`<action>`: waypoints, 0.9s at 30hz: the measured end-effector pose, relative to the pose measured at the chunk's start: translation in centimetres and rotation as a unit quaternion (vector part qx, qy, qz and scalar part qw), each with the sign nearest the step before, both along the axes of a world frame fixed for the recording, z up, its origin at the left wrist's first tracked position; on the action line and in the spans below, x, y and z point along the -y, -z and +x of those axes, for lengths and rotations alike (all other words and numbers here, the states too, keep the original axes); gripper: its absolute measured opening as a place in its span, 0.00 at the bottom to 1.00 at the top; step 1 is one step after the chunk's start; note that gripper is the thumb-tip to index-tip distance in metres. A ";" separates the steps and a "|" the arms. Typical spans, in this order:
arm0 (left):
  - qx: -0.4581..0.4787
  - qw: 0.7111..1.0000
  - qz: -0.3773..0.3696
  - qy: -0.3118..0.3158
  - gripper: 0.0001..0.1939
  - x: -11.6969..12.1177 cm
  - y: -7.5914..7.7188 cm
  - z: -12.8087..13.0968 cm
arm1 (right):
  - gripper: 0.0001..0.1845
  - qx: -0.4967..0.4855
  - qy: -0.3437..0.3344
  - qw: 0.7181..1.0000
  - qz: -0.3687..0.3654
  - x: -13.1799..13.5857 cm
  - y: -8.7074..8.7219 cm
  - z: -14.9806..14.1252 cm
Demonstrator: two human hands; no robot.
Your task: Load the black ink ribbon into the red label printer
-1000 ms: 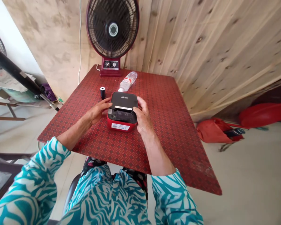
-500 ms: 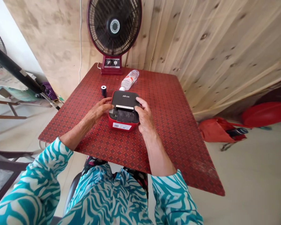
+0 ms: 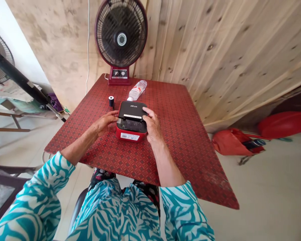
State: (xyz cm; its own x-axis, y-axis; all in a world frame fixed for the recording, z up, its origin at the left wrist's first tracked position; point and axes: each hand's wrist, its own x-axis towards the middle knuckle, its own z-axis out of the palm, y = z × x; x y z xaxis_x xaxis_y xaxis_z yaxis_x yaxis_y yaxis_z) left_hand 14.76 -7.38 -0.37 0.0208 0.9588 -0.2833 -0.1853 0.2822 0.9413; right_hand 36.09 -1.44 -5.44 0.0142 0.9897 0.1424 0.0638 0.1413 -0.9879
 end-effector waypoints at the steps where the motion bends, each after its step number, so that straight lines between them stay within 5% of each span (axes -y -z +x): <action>1: -0.002 1.000 -0.001 -0.004 0.26 0.0 0.0 -0.1 | 0.24 0.004 0.001 1.000 -0.001 0.0 -0.1 0.0; 8: -0.029 0.999 -0.013 -0.005 0.26 -0.9 -0.4 -0.1 | 0.22 -0.017 -0.006 1.000 -0.015 0.3 -0.6 0.1; 14: -0.096 0.994 0.032 -0.035 0.39 -2.7 -1.5 1.5 | 0.20 -0.051 -0.021 0.998 -0.014 0.5 -1.0 0.2; 21: -0.080 0.996 0.030 -0.024 0.34 -3.0 -1.6 1.5 | 0.16 -0.066 -0.012 0.998 -0.005 0.3 -1.2 0.2; 27: -0.076 0.997 0.027 -0.013 0.34 -3.2 -1.5 1.0 | 0.27 -0.106 -0.050 0.993 -0.024 0.1 -0.7 0.2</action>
